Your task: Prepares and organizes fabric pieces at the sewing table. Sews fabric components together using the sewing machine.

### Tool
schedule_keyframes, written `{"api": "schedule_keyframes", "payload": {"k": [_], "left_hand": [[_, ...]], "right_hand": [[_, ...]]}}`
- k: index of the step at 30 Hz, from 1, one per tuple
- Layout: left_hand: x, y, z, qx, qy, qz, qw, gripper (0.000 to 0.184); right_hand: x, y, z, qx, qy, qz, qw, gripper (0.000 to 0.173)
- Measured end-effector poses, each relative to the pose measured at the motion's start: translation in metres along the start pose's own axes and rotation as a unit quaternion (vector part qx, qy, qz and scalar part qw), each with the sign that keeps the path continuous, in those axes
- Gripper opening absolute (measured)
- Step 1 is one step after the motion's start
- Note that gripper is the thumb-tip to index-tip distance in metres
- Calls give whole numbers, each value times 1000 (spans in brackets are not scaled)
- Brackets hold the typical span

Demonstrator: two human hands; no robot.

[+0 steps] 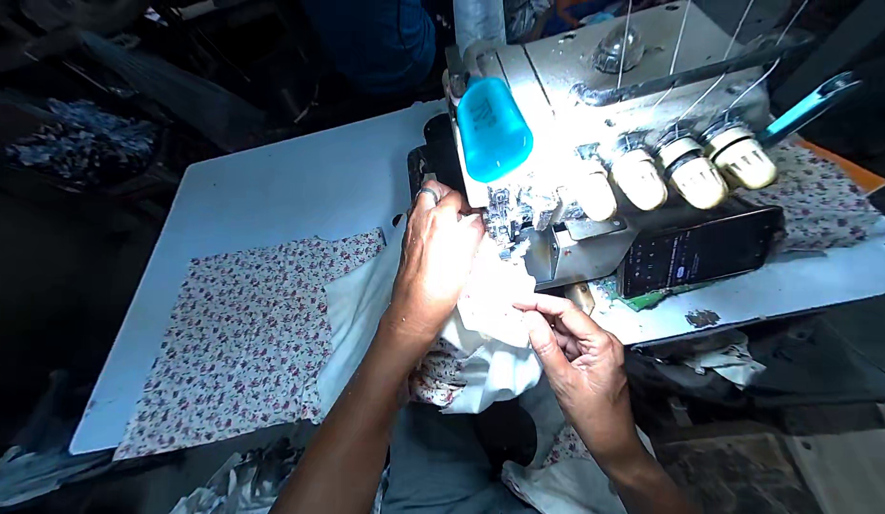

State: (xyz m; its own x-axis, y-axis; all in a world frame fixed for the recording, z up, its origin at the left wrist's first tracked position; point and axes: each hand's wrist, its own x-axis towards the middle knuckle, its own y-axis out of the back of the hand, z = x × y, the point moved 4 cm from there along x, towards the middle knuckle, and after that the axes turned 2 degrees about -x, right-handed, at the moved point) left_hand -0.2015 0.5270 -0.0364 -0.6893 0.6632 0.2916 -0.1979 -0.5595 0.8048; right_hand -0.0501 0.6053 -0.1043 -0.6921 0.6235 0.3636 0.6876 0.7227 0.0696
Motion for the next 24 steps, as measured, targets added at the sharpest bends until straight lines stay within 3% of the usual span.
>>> {"api": "schedule_keyframes", "payload": {"k": [7, 13, 18, 24], "left_hand": [[29, -8, -8, -5, -2, 38, 999, 17], [39, -7, -16, -12, -3, 26, 1000, 20], [45, -3, -26, -31, -26, 15, 999, 24], [-9, 52, -22, -70, 1, 47, 996, 29]], "right_hand": [[8, -3, 1, -24, -4, 25, 999, 21], [12, -7, 0, -135, 20, 10, 991, 23], [21, -2, -19, -354, 131, -7, 926, 18], [46, -7, -44, -341, 266, -81, 898, 28]]}}
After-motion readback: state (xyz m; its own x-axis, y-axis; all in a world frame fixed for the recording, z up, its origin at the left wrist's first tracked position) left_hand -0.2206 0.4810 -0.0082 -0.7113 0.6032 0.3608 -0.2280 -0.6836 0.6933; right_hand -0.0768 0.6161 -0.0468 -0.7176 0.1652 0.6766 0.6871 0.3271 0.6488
